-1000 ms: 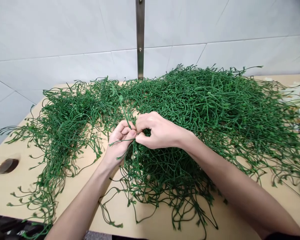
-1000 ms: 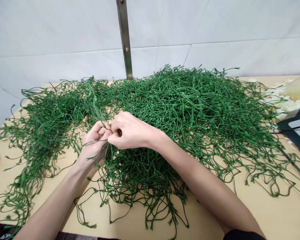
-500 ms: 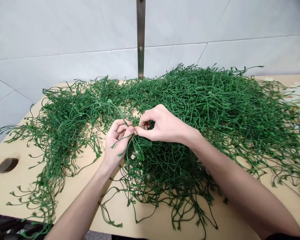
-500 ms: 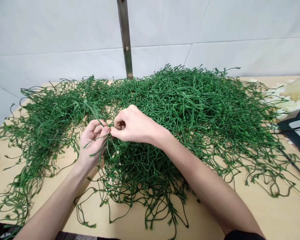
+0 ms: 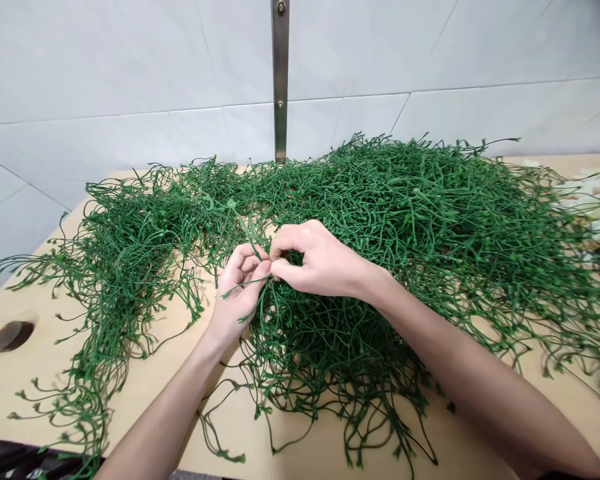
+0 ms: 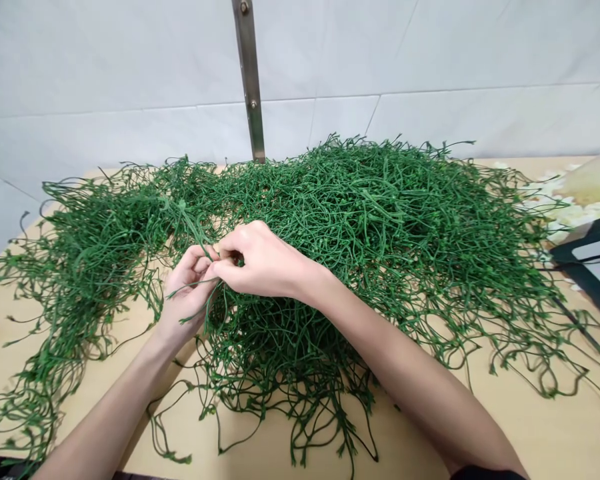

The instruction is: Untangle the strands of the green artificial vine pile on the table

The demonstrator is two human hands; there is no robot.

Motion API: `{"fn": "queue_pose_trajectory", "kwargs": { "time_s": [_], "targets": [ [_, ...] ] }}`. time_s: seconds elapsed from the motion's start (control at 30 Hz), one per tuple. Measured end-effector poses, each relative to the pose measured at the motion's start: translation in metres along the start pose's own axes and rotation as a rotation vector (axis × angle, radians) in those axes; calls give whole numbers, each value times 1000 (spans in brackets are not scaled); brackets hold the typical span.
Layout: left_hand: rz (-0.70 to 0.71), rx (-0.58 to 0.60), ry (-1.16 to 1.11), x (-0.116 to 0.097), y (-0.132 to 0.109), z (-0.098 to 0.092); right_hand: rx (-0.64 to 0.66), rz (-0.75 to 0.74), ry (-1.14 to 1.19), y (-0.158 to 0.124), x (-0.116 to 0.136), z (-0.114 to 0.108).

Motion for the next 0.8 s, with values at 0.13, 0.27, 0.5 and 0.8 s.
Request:
{"fn": "queue_pose_trajectory", "kwargs": {
  "time_s": [0.13,0.27,0.5,0.8],
  "targets": [
    [-60,37,-80,5,0,1,41,-54,99,0,1,2],
    [-82,44,-179,6,2,0,44,-138,217,0,0,-1],
    [-41,-2,-61,0,3,-6,-26,-32,68,-1,-7,-17],
    [42,-115,24,-5,2,-12,100,61,49,-5,2,-14]
  ]
}}
Point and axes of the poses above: each hand's wrist, its own y-axis towards the middle knuckle, its own z-axis out of the palm, x = y × z, the point moved 6 cm from there along y, towards the middle knuckle, and after that the axes turned 1 degree about -y, right-handed, at the moved point
